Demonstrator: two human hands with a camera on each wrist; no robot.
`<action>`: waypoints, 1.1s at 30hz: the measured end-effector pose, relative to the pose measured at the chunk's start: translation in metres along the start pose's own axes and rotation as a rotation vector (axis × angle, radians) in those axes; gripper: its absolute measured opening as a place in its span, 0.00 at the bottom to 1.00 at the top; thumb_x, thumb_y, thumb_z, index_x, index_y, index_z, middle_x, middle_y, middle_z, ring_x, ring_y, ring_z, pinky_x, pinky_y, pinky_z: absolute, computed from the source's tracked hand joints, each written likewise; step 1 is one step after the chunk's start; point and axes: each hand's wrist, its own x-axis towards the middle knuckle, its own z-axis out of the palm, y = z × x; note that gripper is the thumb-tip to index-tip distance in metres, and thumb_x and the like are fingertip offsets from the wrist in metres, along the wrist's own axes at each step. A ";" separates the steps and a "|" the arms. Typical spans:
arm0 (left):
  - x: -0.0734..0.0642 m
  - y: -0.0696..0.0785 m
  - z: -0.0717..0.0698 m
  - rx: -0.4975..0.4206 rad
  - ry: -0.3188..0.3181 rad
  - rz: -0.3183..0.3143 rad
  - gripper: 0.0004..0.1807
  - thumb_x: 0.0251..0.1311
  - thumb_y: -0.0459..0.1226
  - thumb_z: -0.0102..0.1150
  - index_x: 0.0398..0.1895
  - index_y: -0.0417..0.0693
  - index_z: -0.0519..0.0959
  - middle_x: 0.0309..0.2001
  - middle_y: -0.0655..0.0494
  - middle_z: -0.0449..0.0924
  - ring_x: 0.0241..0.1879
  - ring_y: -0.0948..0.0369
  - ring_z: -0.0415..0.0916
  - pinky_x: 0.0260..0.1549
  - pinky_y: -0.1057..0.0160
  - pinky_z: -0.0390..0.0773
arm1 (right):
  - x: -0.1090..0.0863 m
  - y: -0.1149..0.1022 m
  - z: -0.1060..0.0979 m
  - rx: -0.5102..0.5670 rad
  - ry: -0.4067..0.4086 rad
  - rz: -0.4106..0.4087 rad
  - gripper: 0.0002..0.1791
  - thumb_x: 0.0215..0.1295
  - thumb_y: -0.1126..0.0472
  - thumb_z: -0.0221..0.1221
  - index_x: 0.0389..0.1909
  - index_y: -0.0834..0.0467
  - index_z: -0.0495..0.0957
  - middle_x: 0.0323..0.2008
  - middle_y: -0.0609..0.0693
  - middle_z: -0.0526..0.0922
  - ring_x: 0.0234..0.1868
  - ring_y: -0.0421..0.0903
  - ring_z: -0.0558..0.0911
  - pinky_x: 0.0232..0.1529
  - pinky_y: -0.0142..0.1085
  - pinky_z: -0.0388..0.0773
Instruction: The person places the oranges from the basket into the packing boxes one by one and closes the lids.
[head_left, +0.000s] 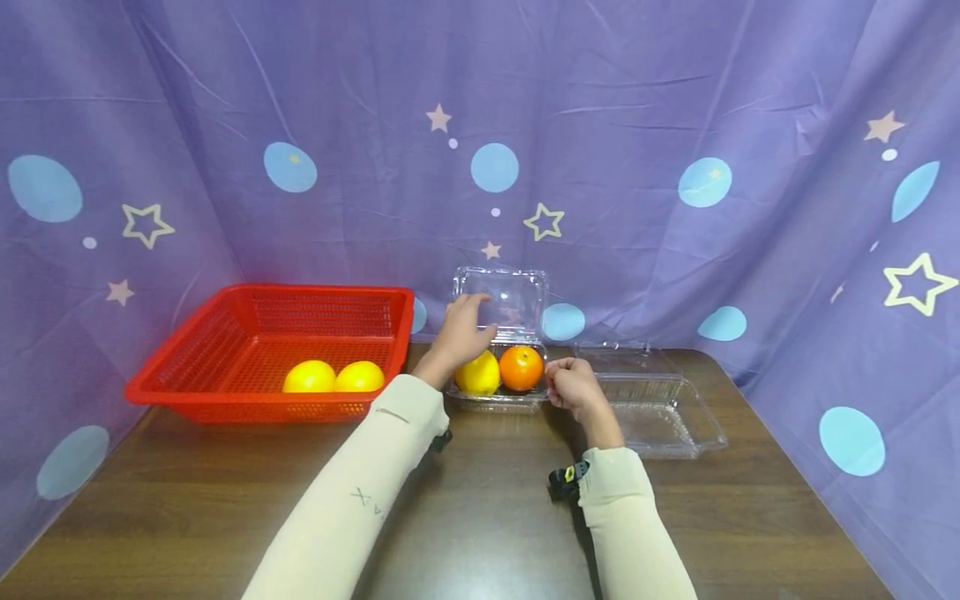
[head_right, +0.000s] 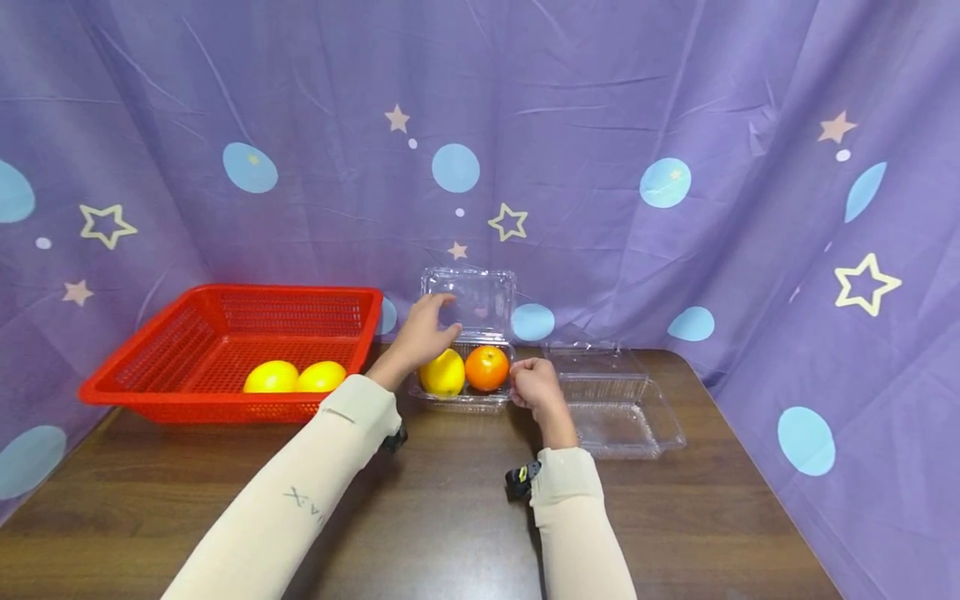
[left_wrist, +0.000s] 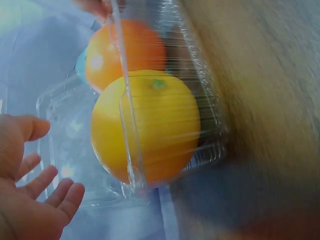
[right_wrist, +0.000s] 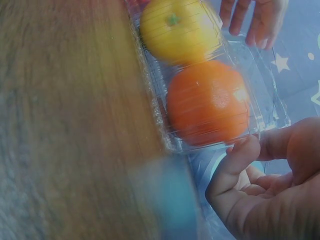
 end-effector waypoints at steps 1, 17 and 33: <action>0.001 -0.002 0.000 -0.020 0.031 -0.024 0.30 0.64 0.35 0.63 0.69 0.37 0.70 0.63 0.37 0.72 0.64 0.41 0.67 0.66 0.47 0.66 | 0.000 0.000 0.000 -0.001 -0.003 0.001 0.08 0.74 0.70 0.48 0.47 0.71 0.72 0.23 0.49 0.71 0.18 0.39 0.68 0.19 0.27 0.70; 0.010 -0.025 0.014 -0.506 0.415 -0.394 0.32 0.61 0.28 0.61 0.70 0.33 0.66 0.64 0.35 0.70 0.65 0.44 0.69 0.68 0.54 0.67 | 0.002 0.001 -0.001 0.001 -0.003 0.011 0.08 0.75 0.69 0.48 0.48 0.70 0.73 0.25 0.49 0.72 0.19 0.39 0.69 0.20 0.28 0.71; 0.011 -0.030 0.016 -0.697 0.367 -0.452 0.30 0.65 0.26 0.58 0.72 0.35 0.68 0.64 0.37 0.73 0.62 0.46 0.73 0.62 0.54 0.74 | 0.002 0.000 0.000 -0.002 -0.002 0.019 0.08 0.75 0.70 0.48 0.47 0.70 0.73 0.25 0.50 0.72 0.19 0.39 0.70 0.21 0.28 0.72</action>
